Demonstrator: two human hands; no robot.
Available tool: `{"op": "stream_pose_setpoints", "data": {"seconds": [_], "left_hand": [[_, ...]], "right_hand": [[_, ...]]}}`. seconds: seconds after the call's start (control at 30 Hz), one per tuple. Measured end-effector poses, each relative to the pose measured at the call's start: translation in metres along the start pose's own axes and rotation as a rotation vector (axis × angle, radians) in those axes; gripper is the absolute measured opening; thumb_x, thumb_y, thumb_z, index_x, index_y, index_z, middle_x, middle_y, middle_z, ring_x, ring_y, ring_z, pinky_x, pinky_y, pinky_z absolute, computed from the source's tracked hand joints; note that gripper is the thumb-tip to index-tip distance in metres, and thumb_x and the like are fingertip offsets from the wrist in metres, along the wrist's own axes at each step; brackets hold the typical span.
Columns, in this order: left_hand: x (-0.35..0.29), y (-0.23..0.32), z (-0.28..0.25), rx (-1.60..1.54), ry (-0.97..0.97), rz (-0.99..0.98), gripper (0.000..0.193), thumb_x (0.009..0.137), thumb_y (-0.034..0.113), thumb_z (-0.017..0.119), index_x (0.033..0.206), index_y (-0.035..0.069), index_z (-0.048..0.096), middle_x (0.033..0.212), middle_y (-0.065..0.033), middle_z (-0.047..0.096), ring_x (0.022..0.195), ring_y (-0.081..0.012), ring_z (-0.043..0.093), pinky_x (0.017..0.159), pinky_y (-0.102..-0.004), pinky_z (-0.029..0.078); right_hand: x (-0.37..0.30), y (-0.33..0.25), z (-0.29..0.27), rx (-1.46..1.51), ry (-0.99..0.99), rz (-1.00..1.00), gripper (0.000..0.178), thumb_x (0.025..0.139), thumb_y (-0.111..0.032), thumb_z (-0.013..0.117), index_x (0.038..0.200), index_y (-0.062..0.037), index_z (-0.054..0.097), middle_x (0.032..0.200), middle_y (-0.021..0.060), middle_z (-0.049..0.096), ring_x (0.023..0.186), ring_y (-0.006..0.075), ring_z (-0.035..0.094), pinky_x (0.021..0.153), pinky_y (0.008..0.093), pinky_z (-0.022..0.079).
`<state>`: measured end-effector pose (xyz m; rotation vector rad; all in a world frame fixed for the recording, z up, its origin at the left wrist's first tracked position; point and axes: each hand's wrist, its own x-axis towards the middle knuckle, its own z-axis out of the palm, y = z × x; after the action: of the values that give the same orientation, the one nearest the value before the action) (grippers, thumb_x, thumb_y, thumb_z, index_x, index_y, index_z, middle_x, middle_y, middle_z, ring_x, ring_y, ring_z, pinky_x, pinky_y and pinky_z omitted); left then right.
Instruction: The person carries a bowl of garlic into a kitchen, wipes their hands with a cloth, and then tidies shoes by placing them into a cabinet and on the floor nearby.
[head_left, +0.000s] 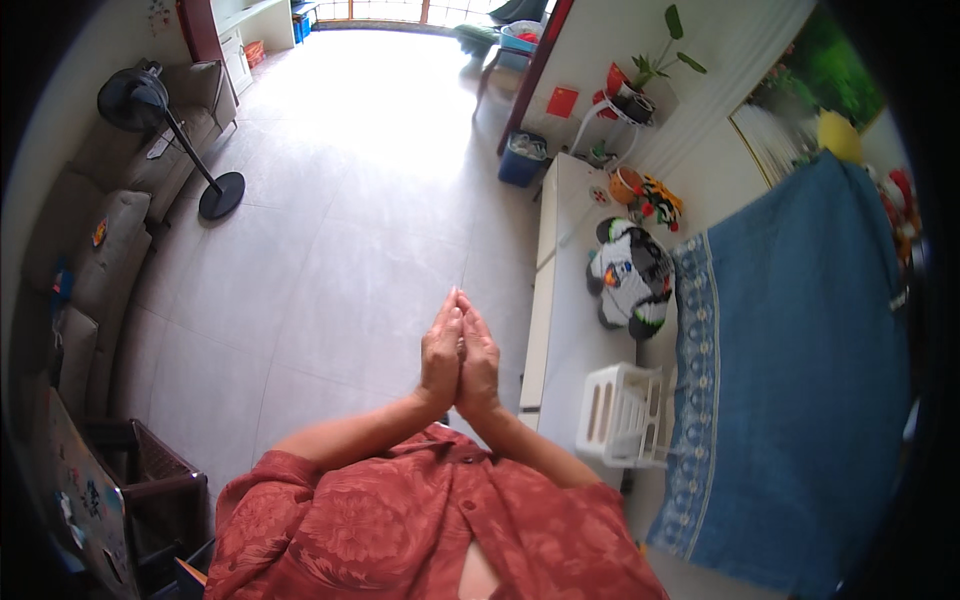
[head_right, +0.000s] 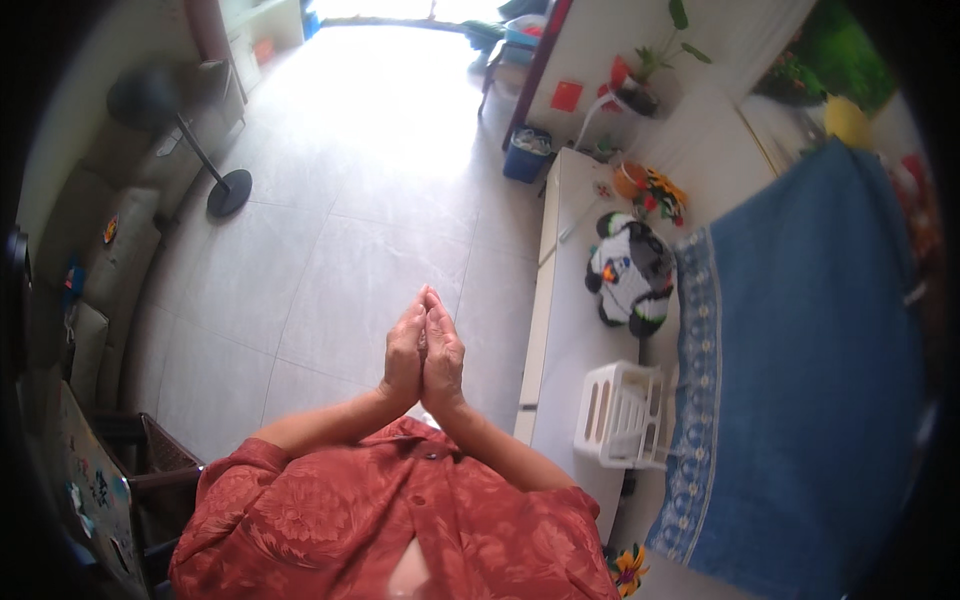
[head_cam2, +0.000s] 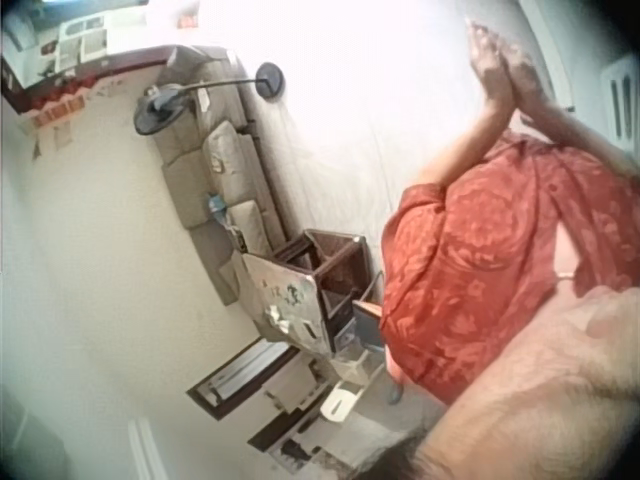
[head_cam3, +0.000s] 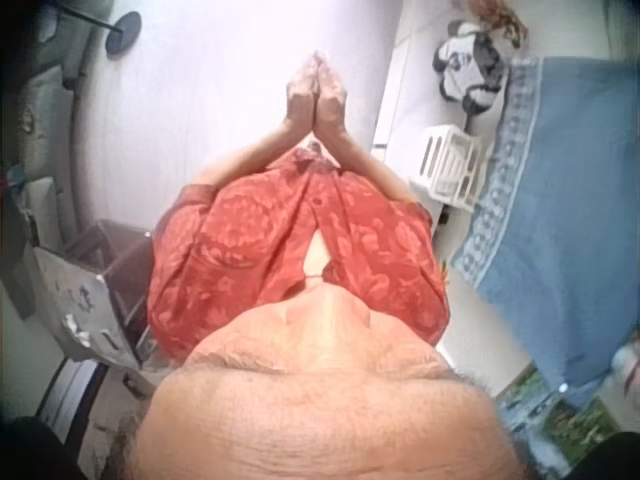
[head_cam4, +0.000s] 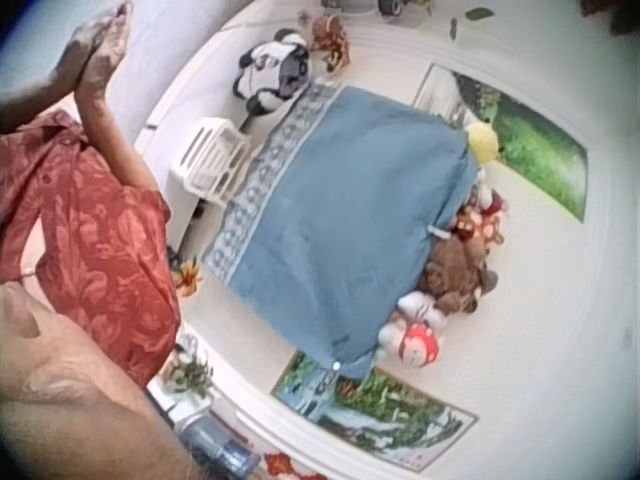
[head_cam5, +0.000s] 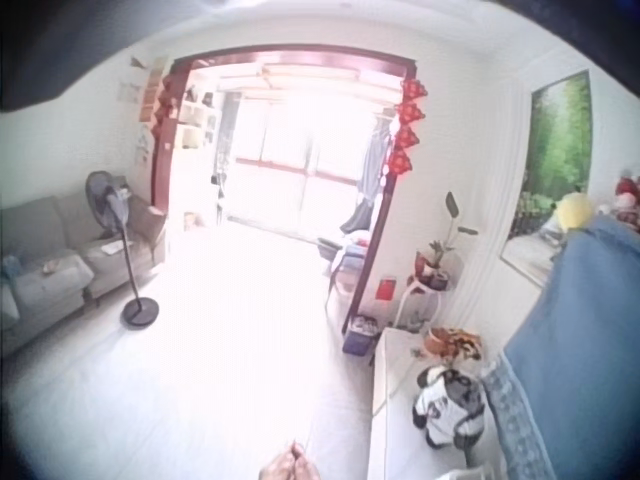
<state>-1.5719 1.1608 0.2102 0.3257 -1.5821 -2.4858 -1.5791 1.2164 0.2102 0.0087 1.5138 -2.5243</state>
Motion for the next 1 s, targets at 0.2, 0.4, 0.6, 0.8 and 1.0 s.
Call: {"op": "stream_pose_setpoints", "data": {"seconds": [0.2,0.4,0.6,0.8,1.0], "left_hand": [[0.117,-0.017,0.025,-0.032,0.08,0.007,0.048,0.093,0.022,0.033,0.132,-0.006,0.036,0.129,-0.0169,0.045,0.12,-0.0211,0.041,0.1,-0.0288,0.033],[0.249,-0.034,0.047,-0.002,0.012,-0.05,0.047,0.093,0.02,0.034,0.133,-0.006,0.035,0.133,-0.0171,0.042,0.123,-0.0211,0.039,0.101,-0.0285,0.031],[0.393,-0.03,0.09,-0.024,-0.099,-0.135,0.047,0.094,0.022,0.036,0.134,-0.003,0.035,0.132,-0.015,0.042,0.122,-0.0198,0.04,0.101,-0.0273,0.031],[0.51,-0.049,0.129,-0.002,-0.175,-0.2,0.048,0.094,0.024,0.036,0.136,0.0,0.034,0.131,-0.0131,0.044,0.116,-0.0176,0.044,0.097,-0.0258,0.034],[0.63,-0.085,0.178,-0.088,-0.129,-0.367,0.049,0.094,0.024,0.036,0.135,-0.001,0.034,0.13,-0.0127,0.045,0.115,-0.0177,0.045,0.097,-0.026,0.034]], "right_hand": [[0.122,-0.013,-0.014,-0.03,-0.068,0.072,0.045,0.097,-0.025,0.039,0.132,0.0015,0.037,0.131,0.0071,0.045,0.118,0.012,0.042,0.1,0.0244,0.032],[0.25,-0.019,-0.03,-0.087,0.007,0.049,0.044,0.097,-0.025,0.038,0.133,0.0019,0.037,0.132,0.0084,0.044,0.12,0.0139,0.041,0.101,0.0255,0.03],[0.388,-0.047,-0.035,-0.112,0.144,-0.019,0.045,0.097,-0.024,0.038,0.133,0.0027,0.037,0.134,0.0106,0.042,0.121,0.0163,0.04,0.103,0.0269,0.029],[0.505,-0.071,-0.058,-0.077,0.222,-0.044,0.046,0.096,-0.025,0.04,0.133,0.0019,0.037,0.134,0.0099,0.042,0.12,0.0154,0.041,0.102,0.0264,0.03],[0.634,-0.079,-0.109,-0.025,0.27,0.035,0.042,0.095,-0.02,0.04,0.131,0.0025,0.039,0.131,0.0107,0.045,0.118,0.0152,0.044,0.1,0.0261,0.033]]}}
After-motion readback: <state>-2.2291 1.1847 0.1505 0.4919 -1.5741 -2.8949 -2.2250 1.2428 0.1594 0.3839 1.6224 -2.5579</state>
